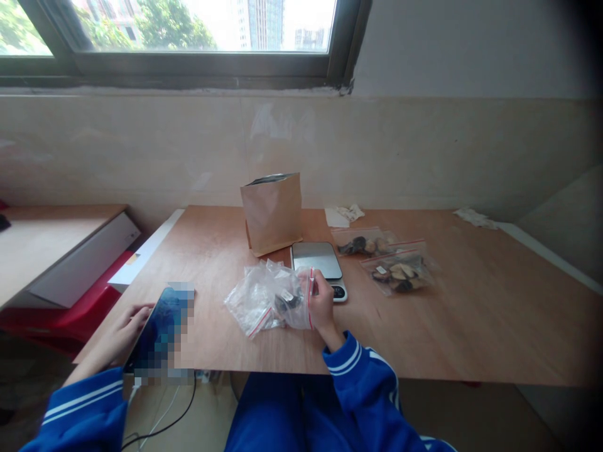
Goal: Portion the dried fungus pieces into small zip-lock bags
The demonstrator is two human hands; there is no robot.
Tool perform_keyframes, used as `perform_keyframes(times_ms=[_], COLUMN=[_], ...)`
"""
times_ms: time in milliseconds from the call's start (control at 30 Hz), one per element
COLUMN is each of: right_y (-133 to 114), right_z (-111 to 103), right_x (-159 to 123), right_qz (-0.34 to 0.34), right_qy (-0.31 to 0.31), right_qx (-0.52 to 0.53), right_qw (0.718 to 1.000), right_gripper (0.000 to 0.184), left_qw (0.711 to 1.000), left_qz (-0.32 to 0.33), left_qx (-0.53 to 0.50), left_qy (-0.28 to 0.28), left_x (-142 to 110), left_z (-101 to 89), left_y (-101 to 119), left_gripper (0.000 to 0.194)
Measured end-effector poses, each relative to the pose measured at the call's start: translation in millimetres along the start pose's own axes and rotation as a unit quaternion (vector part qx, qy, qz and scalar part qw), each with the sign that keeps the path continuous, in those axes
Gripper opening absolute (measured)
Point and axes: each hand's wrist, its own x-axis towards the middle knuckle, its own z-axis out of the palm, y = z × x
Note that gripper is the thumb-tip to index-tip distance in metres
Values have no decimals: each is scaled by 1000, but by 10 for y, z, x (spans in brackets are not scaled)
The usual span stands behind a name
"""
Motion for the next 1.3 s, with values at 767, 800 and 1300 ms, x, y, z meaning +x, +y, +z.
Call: perform_keyframes(times_ms=[767, 800, 1300], right_y=[-657, -674, -552], right_z=[-101, -127, -202], right_x=[450, 429, 559], right_qz=[-44, -33, -46], right_qy=[52, 14, -499], right_qx=[-25, -3, -51], right_qw=[997, 999, 864], right_gripper=[17, 12, 31], left_qw=[734, 731, 746], left_qz=[6, 5, -16], left_qx=[-613, -616, -608], left_qy=[-294, -293, -272], left_x=[-866, -862, -878], left_z=[1730, 1743, 1888], left_y=[1533, 1517, 1424], left_gripper=[40, 39, 37])
